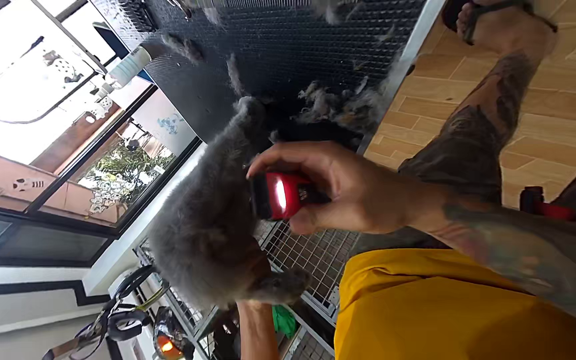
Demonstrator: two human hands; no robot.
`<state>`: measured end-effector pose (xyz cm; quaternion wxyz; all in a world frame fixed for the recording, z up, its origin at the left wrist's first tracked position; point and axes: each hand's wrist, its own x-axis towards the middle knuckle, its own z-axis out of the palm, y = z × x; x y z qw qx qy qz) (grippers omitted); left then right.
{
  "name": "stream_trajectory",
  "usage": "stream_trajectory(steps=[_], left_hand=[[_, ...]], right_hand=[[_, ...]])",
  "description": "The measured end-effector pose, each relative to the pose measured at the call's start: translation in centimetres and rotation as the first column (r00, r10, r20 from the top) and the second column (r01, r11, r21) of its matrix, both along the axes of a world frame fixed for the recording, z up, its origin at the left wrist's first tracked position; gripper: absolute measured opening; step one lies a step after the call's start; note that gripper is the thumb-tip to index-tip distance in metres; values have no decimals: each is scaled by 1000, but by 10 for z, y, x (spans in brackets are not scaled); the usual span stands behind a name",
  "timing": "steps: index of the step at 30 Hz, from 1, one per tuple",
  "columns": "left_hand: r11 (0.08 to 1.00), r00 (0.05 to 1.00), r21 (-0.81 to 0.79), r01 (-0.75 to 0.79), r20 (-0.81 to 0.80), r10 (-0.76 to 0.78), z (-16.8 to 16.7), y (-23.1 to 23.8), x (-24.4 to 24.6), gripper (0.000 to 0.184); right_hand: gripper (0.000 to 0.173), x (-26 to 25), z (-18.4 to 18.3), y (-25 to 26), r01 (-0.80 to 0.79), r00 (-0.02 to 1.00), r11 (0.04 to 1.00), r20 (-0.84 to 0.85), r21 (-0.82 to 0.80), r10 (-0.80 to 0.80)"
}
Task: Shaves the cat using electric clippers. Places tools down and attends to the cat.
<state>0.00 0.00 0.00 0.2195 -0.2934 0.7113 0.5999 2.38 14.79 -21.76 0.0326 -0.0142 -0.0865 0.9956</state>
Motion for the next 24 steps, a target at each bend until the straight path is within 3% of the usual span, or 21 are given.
stream_trajectory(steps=[2,4,8,11,13,14,17,19,24], left_hand=[[998,998,-42,-39,-42,37,6,-18,13,27],[988,1000,153,-4,27,0,2,-31,7,32],[988,981,1,-157,116,156,-3,-18,7,44],[978,974,-189,86,223,-42,15,-6,10,55],[872,942,-387,299,266,-204,41,2,14,42],[828,914,-407,387,285,-287,54,11,14,34],[819,802,-125,560,329,-499,88,47,4,44],[818,794,-20,575,255,-552,104,77,-5,46],[876,883,-204,438,-86,-462,119,113,-26,44]], right_hand=[[58,9,-5,4,12,999,1000,38,-1,-12],[60,19,-9,10,19,998,1000,64,6,-20],[58,39,-15,33,65,992,997,109,50,-70],[55,53,-18,59,83,983,992,155,94,-97],[54,61,-20,74,99,977,985,173,141,-123],[53,63,-21,81,106,974,980,179,166,-135],[48,69,-22,96,93,970,943,183,320,-157],[46,71,-18,100,17,971,871,200,491,-131],[52,57,19,73,-113,993,749,84,653,77]])
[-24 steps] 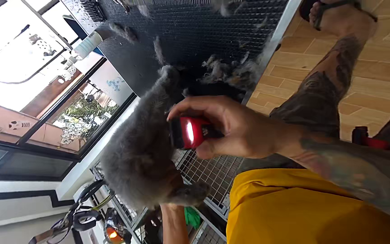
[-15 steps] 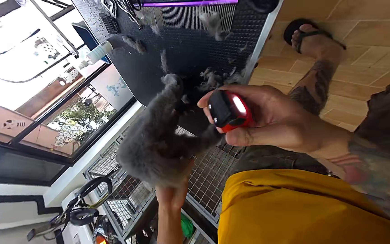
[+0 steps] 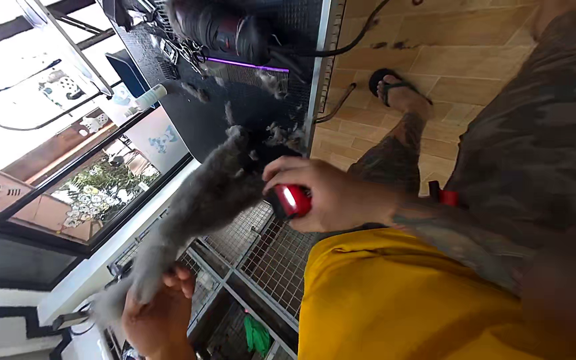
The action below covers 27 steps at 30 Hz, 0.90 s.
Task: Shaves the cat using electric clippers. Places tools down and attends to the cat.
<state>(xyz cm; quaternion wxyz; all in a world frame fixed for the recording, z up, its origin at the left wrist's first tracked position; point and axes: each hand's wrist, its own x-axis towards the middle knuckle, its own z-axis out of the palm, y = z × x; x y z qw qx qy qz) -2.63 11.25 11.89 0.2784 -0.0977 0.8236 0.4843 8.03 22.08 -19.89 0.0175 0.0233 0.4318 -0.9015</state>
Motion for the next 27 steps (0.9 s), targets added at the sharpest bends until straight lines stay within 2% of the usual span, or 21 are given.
stream_trajectory(steps=[3,5,9,11,12,16,19,21,23,25,27], left_hand=[[995,988,21,-98,-117,99,-2,3,-6,48],[988,976,47,-146,-156,152,-3,3,-8,52],[977,964,102,-188,-172,204,-5,3,-11,59],[969,961,130,-209,-154,228,-3,2,-12,61],[966,958,132,-223,-154,243,-2,2,-12,62],[951,944,153,-268,-157,292,-1,1,-12,62],[940,941,183,-287,-130,312,-1,0,-15,61],[949,958,200,-244,-100,268,1,-5,-20,58],[965,976,191,-182,-81,200,4,-10,-26,56],[979,989,166,-116,-76,130,6,-12,-32,54],[987,995,150,-60,-67,71,7,-14,-38,54]], right_hand=[[68,-22,28,-16,-138,988,985,-48,108,144],[73,-35,45,-22,-156,982,971,-79,180,172],[69,-41,60,-27,-100,930,924,-294,370,219],[60,-34,56,-15,-144,897,896,-327,421,298],[57,-31,53,-4,-199,894,881,-288,429,342],[46,-38,52,45,-436,891,815,53,382,451],[57,-56,61,68,-515,856,777,160,361,492],[65,-68,71,69,-470,878,747,160,470,452],[67,-77,78,63,-295,946,715,87,634,314],[63,-84,84,57,-108,979,638,-31,762,203],[58,-90,91,55,-11,976,559,-112,829,186]])
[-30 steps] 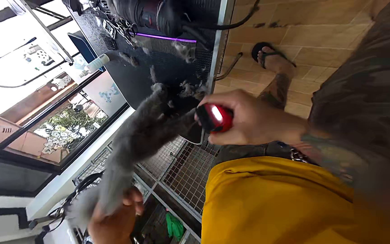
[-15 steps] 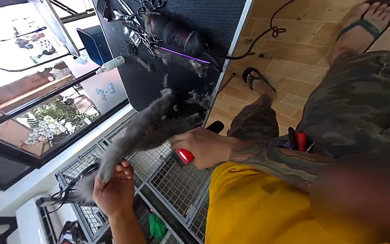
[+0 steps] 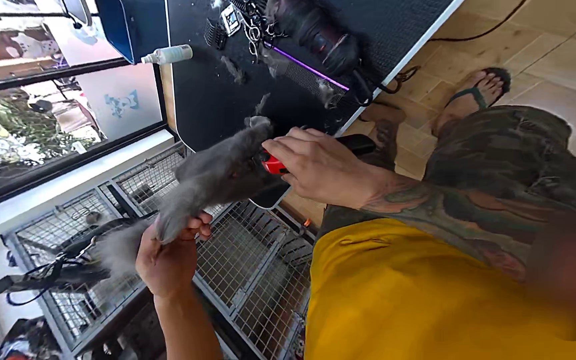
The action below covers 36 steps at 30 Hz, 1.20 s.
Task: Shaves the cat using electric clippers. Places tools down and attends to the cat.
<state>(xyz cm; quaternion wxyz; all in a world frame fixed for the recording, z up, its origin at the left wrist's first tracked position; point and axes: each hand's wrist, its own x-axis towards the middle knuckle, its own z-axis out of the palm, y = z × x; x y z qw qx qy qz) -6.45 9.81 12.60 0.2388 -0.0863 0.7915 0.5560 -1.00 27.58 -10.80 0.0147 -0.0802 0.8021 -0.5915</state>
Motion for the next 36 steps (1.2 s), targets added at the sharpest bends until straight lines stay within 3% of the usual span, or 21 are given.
stream_trajectory(steps=[5,12,15,22,36], left_hand=[[998,997,37,56,45,-57,2,-5,-11,52],[996,996,78,42,74,-48,2,-9,-17,49],[993,994,101,56,86,-65,2,-11,-19,47],[990,994,132,45,88,-57,2,-12,-18,43],[987,995,156,44,84,-58,5,-24,-19,41]], right_hand=[[42,-9,17,-1,-68,993,982,-87,174,84],[35,-18,36,-14,-79,986,945,-117,316,121],[29,-15,40,-18,-96,978,940,-142,329,150],[31,-13,44,-24,-12,991,939,-121,343,57],[31,0,42,-22,6,974,939,-216,344,73]])
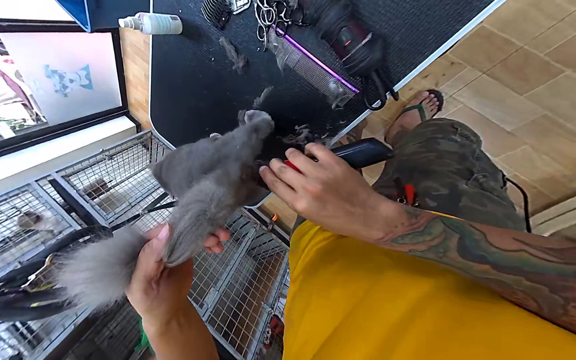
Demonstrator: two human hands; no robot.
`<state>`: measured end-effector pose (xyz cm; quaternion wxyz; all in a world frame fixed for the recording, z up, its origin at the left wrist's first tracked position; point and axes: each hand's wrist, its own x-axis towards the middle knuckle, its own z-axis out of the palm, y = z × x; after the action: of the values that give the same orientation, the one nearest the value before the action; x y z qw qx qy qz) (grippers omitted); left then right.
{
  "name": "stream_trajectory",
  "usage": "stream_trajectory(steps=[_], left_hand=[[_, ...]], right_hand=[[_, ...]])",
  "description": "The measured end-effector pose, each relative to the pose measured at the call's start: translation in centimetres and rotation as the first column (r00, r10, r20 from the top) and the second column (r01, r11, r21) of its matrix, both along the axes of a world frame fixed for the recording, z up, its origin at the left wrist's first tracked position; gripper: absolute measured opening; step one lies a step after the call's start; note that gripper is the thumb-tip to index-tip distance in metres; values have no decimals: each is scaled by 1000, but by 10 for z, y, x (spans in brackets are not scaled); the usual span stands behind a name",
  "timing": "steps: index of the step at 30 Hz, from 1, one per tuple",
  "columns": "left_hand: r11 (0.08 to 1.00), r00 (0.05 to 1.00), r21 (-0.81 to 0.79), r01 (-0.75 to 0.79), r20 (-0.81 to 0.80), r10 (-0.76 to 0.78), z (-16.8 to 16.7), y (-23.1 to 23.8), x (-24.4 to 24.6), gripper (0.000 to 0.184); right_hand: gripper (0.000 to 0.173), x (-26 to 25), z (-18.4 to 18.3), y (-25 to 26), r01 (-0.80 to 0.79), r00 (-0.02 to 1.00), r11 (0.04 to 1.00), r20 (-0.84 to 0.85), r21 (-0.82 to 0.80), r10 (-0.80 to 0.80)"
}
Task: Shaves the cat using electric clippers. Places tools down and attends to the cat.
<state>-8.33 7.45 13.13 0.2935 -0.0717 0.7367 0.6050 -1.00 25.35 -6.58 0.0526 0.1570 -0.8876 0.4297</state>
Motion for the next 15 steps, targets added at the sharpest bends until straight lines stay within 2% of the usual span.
stream_trajectory(steps=[4,9,15], left_hand=[[999,1000,34,7,4,-7,0,-6,0,39],[997,997,46,68,-31,-67,2,-15,-3,34],[991,993,76,108,-53,-104,2,-27,-7,27]], right_hand=[[32,-3,-2,-1,61,998,998,29,12,-61],[31,0,-5,-6,25,1000,1000,-10,-3,-25],[30,-4,-11,-11,66,997,998,-31,4,-66]])
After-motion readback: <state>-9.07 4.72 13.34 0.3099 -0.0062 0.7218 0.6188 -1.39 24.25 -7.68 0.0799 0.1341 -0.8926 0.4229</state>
